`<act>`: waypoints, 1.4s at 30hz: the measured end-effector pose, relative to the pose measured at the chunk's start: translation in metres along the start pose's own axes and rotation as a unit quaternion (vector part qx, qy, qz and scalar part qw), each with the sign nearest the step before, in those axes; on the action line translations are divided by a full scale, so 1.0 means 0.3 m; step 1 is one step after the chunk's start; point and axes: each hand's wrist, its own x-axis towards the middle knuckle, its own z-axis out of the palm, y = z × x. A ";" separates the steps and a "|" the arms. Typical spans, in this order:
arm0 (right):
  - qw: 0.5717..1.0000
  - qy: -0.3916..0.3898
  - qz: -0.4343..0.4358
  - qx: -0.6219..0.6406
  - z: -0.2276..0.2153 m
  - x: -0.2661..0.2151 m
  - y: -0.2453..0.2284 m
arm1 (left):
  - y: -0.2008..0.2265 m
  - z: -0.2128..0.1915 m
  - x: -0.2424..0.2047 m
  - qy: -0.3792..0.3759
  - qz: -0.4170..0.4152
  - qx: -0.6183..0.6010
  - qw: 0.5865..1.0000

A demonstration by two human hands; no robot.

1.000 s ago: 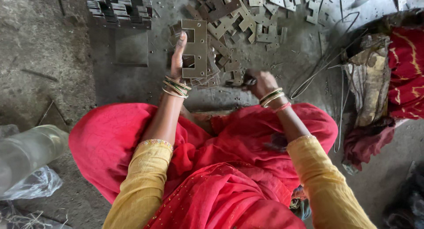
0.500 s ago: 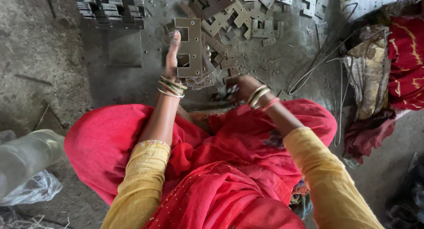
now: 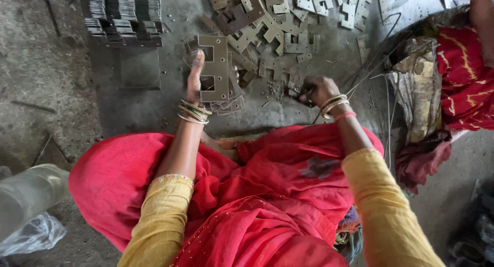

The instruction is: The person sits on the floor and assembles small metal brackets by inserting pins into holes and stacking the finished units. The person handles the parts by hand, picks them from a pile, aligns them, and places the assembled pieces into a growing stack.

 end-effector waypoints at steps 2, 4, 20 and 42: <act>0.996 -0.068 0.014 -0.060 0.013 -0.010 0.013 | -0.006 -0.017 0.002 0.000 0.004 -0.003 1.000; 0.933 -0.075 -0.001 -0.351 -0.007 -0.015 -0.001 | -0.013 -0.011 0.020 -0.005 0.000 -0.010 1.000; 0.985 0.115 0.091 -0.095 0.289 -0.017 -0.296 | 0.000 -0.007 -0.024 -0.023 0.024 0.044 0.998; 0.964 0.116 -0.169 0.168 0.239 0.038 -0.731 | -0.133 -0.102 0.096 -0.136 -0.165 0.050 0.975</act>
